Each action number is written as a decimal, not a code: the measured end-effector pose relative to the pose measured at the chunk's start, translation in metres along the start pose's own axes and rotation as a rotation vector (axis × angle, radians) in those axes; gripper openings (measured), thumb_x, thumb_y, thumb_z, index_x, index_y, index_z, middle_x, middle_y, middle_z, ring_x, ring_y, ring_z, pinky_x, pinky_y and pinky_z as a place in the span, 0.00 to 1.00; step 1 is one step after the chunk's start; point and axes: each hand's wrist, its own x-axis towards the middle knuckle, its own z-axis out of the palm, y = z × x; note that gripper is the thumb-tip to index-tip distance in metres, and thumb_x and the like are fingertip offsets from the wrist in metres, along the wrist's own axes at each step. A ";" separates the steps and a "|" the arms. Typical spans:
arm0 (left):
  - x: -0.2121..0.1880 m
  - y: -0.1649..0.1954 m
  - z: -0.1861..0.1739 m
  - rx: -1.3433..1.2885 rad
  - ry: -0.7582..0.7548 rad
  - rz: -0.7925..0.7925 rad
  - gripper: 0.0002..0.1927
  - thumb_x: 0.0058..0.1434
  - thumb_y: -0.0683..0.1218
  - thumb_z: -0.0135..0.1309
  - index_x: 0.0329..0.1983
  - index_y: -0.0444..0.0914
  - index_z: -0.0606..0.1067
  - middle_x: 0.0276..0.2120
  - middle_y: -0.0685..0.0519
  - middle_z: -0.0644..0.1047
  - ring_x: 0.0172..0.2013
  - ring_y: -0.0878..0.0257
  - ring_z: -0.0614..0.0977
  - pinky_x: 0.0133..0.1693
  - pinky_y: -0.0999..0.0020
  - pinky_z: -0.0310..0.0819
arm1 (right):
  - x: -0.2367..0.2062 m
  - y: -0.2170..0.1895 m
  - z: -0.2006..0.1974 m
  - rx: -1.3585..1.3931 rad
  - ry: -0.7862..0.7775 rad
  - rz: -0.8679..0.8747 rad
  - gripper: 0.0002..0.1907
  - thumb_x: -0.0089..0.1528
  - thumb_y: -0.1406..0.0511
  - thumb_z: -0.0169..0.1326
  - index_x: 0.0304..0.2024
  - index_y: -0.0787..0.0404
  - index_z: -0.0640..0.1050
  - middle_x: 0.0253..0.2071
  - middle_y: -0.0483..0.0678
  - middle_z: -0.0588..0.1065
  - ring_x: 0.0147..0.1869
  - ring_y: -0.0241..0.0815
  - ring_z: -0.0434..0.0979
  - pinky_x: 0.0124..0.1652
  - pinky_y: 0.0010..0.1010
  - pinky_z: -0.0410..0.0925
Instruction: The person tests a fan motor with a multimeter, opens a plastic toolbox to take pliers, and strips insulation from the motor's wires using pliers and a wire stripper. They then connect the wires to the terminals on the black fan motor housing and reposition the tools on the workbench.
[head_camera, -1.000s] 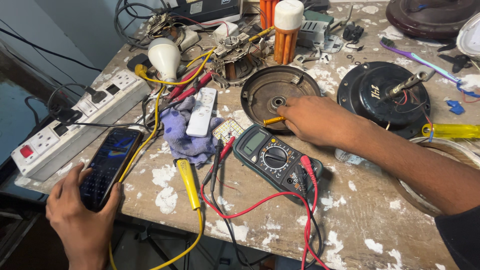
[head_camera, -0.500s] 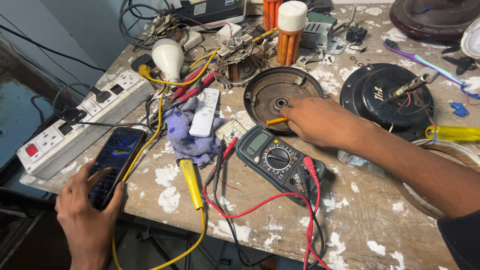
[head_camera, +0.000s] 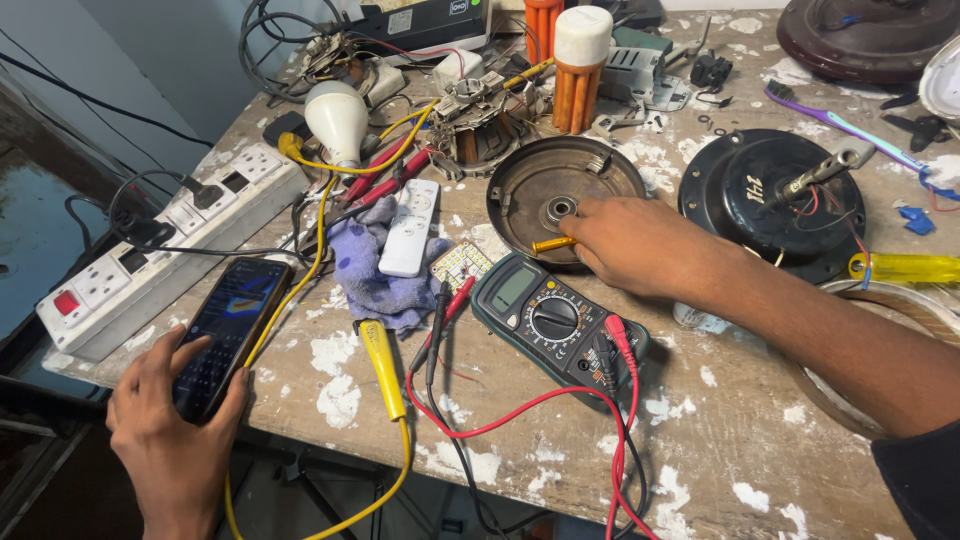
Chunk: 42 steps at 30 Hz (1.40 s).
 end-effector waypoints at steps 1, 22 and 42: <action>0.000 0.000 0.000 -0.004 0.005 0.004 0.39 0.58 0.48 0.67 0.71 0.39 0.67 0.53 0.51 0.80 0.65 0.48 0.74 0.68 0.45 0.62 | 0.000 0.000 0.000 0.000 -0.001 -0.001 0.15 0.65 0.64 0.45 0.52 0.61 0.75 0.46 0.55 0.75 0.51 0.58 0.78 0.49 0.50 0.72; -0.024 -0.017 -0.003 0.033 0.166 0.073 0.31 0.63 0.51 0.72 0.63 0.37 0.70 0.44 0.55 0.83 0.61 0.60 0.79 0.69 0.61 0.59 | 0.000 0.001 0.000 -0.009 0.004 0.004 0.16 0.65 0.63 0.46 0.53 0.61 0.75 0.47 0.55 0.75 0.53 0.57 0.78 0.50 0.50 0.72; -0.043 -0.034 -0.004 0.109 0.126 0.092 0.25 0.64 0.47 0.69 0.62 0.37 0.75 0.45 0.55 0.83 0.66 0.62 0.76 0.72 0.56 0.59 | 0.001 0.002 0.003 -0.003 0.018 -0.015 0.16 0.65 0.64 0.46 0.53 0.61 0.75 0.47 0.55 0.75 0.52 0.58 0.78 0.49 0.50 0.72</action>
